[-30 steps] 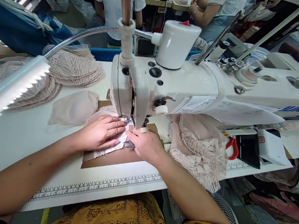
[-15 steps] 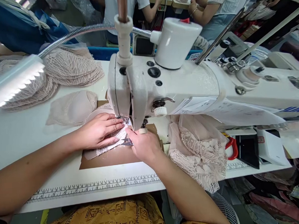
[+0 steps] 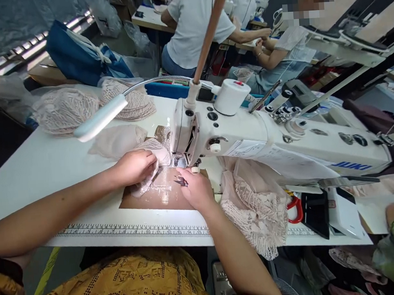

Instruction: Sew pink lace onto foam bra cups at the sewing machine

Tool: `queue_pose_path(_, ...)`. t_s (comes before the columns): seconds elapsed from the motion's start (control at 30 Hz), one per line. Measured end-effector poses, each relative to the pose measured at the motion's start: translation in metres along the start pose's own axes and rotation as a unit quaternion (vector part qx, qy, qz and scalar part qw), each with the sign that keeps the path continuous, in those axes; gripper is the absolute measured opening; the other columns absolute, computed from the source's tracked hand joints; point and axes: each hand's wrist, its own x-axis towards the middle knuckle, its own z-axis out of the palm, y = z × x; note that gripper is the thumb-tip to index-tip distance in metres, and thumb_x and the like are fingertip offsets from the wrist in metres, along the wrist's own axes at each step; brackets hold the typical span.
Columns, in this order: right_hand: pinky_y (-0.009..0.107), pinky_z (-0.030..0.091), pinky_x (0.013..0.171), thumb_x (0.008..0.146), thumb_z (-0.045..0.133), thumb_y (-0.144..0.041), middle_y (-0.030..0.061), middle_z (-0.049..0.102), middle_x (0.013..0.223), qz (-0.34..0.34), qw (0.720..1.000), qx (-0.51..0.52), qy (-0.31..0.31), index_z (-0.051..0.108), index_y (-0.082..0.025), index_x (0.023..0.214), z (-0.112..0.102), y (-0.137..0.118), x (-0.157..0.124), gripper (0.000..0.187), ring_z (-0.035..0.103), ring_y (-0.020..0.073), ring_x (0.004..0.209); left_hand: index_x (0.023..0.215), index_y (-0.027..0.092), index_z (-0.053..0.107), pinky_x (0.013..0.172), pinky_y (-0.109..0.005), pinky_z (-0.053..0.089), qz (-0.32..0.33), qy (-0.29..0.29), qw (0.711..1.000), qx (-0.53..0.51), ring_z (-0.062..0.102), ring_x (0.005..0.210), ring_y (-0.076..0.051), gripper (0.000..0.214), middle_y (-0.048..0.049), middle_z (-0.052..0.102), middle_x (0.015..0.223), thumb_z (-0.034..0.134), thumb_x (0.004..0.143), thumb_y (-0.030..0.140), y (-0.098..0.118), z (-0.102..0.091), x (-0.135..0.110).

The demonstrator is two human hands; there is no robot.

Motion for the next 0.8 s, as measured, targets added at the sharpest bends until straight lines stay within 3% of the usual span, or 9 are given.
queue_pose_path(0.1,0.035,0.052,0.084,0.092,0.048,-0.031,0.0085,0.073,0.104,0.006,0.994,0.104,0.015,0.065,-0.018,0.124,-0.001,0.004,0.0,0.038,0.067,0.0238,0.095,0.085,0.014,0.066,0.062,-0.029,0.041,0.012,-0.036,0.994,-0.099,0.06,0.071,-0.02,0.016,-0.0067,0.066,0.08,0.051,0.086,0.02,0.012,-0.004,-0.023)
queue_pose_path(0.2,0.037,0.051,0.088,0.094,0.049,-0.04,0.0069,0.073,0.103,-0.012,0.982,0.186,-0.03,0.06,-0.019,0.131,-0.002,-0.001,0.0,0.043,0.066,0.0229,0.098,0.087,0.015,0.065,0.062,-0.026,0.04,0.045,-0.033,0.979,-0.194,0.059,0.073,-0.017,0.016,-0.0048,0.066,0.083,0.049,0.089,0.019,0.033,0.001,-0.049)
queue_pose_path(0.3,0.037,0.053,0.085,0.089,0.057,-0.035,0.0062,0.07,0.108,-0.023,0.977,0.191,-0.091,0.051,-0.021,0.14,0.0,-0.01,-0.002,0.053,0.066,0.022,0.094,0.086,0.015,0.064,0.064,-0.026,0.041,0.091,-0.017,0.968,-0.234,0.057,0.075,-0.017,0.018,-0.0059,0.064,0.084,0.047,0.091,0.018,0.053,0.003,-0.067)
queue_pose_path(0.4,0.037,0.053,0.086,0.087,0.057,-0.027,0.0081,0.069,0.112,-0.03,0.978,0.186,-0.092,0.051,-0.02,0.141,0.001,-0.017,-0.006,0.055,0.066,0.0212,0.095,0.095,0.015,0.064,0.071,-0.029,0.045,0.134,0.027,0.944,-0.301,0.058,0.082,-0.019,0.017,-0.0077,0.065,0.09,0.052,0.092,0.026,0.056,-0.002,-0.075)
queue_pose_path(0.47,0.035,0.054,0.085,0.087,0.056,-0.026,0.0073,0.069,0.108,-0.04,0.976,0.203,-0.065,0.053,-0.021,0.138,0.0,-0.018,-0.009,0.051,0.066,0.0198,0.094,0.103,0.015,0.064,0.078,-0.031,0.047,0.087,0.086,0.928,-0.353,0.059,0.089,-0.02,0.023,-0.0084,0.066,0.096,0.058,0.09,0.033,0.047,-0.008,-0.077)
queue_pose_path(0.53,0.033,0.054,0.082,0.087,0.058,-0.026,0.0054,0.07,0.103,-0.053,0.974,0.218,-0.037,0.055,-0.023,0.137,-0.001,-0.017,-0.012,0.05,0.066,0.0179,0.09,0.108,0.016,0.064,0.086,-0.035,0.048,-0.032,0.115,0.905,-0.408,0.06,0.096,-0.021,0.031,-0.0084,0.066,0.103,0.063,0.087,0.039,0.032,-0.01,-0.079)
queue_pose_path(0.63,0.031,0.055,0.08,0.087,0.06,-0.026,0.0033,0.07,0.099,-0.076,0.97,0.232,-0.01,0.055,-0.026,0.136,-0.002,-0.014,-0.015,0.05,0.066,0.0155,0.083,0.117,0.018,0.062,0.092,-0.039,0.048,-0.179,0.053,0.834,-0.519,0.06,0.105,-0.023,0.047,-0.0088,0.065,0.114,0.07,0.08,0.047,0.009,-0.004,-0.077)
queue_pose_path(0.73,0.031,0.055,0.081,0.087,0.061,-0.027,0.003,0.071,0.103,-0.099,0.964,0.248,-0.004,0.056,-0.028,0.134,-0.003,-0.013,-0.018,0.048,0.067,0.0161,0.088,0.124,0.018,0.061,0.085,-0.034,0.051,-0.209,-0.016,0.762,-0.613,0.061,0.099,-0.021,0.058,-0.0086,0.065,0.114,0.075,0.075,0.047,-0.003,0.002,-0.071)
queue_pose_path(0.8,0.031,0.055,0.082,0.086,0.062,-0.027,0.0027,0.071,0.105,-0.105,0.96,0.261,-0.007,0.058,-0.029,0.133,-0.004,-0.014,-0.02,0.046,0.067,0.0168,0.091,0.124,0.018,0.062,0.069,-0.026,0.049,-0.213,-0.053,0.729,-0.649,0.061,0.08,-0.015,0.058,-0.0059,0.068,0.101,0.076,0.075,0.046,-0.006,0.002,-0.064)
